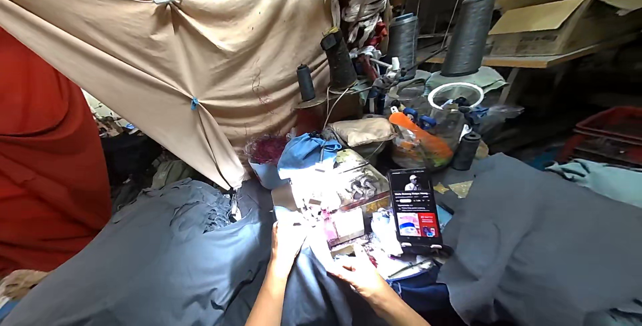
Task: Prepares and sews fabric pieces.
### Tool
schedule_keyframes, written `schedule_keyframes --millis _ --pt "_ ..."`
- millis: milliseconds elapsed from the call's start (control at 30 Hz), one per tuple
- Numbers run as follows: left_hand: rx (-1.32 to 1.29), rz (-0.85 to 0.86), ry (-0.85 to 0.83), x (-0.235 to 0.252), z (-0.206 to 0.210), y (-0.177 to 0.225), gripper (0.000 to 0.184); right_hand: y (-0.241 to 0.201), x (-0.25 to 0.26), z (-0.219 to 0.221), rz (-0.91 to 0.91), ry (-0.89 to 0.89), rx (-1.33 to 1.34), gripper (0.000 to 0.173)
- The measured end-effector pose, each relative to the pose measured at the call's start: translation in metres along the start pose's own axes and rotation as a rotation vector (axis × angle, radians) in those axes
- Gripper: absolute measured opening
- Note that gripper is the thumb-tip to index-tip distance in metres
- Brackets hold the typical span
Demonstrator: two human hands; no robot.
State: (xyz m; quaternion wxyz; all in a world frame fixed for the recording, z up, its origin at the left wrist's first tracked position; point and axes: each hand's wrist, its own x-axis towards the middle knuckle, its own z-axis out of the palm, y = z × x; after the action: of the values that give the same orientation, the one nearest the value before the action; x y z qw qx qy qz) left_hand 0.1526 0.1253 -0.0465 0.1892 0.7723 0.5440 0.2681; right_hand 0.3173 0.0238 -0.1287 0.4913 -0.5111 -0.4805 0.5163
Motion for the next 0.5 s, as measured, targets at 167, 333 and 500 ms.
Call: schedule_keyframes --millis 167,333,500 --pt "-0.076 -0.01 0.021 0.014 -0.002 -0.012 0.024 -0.001 0.012 0.005 -0.09 0.061 -0.04 0.025" --pt "0.017 -0.114 0.007 0.044 -0.007 -0.013 0.024 -0.03 0.036 0.015 -0.035 0.203 -0.111 0.02" --pt "0.192 -0.165 0.051 0.063 -0.001 -0.021 0.029 -0.028 0.05 0.023 -0.047 0.296 -0.107 0.048"
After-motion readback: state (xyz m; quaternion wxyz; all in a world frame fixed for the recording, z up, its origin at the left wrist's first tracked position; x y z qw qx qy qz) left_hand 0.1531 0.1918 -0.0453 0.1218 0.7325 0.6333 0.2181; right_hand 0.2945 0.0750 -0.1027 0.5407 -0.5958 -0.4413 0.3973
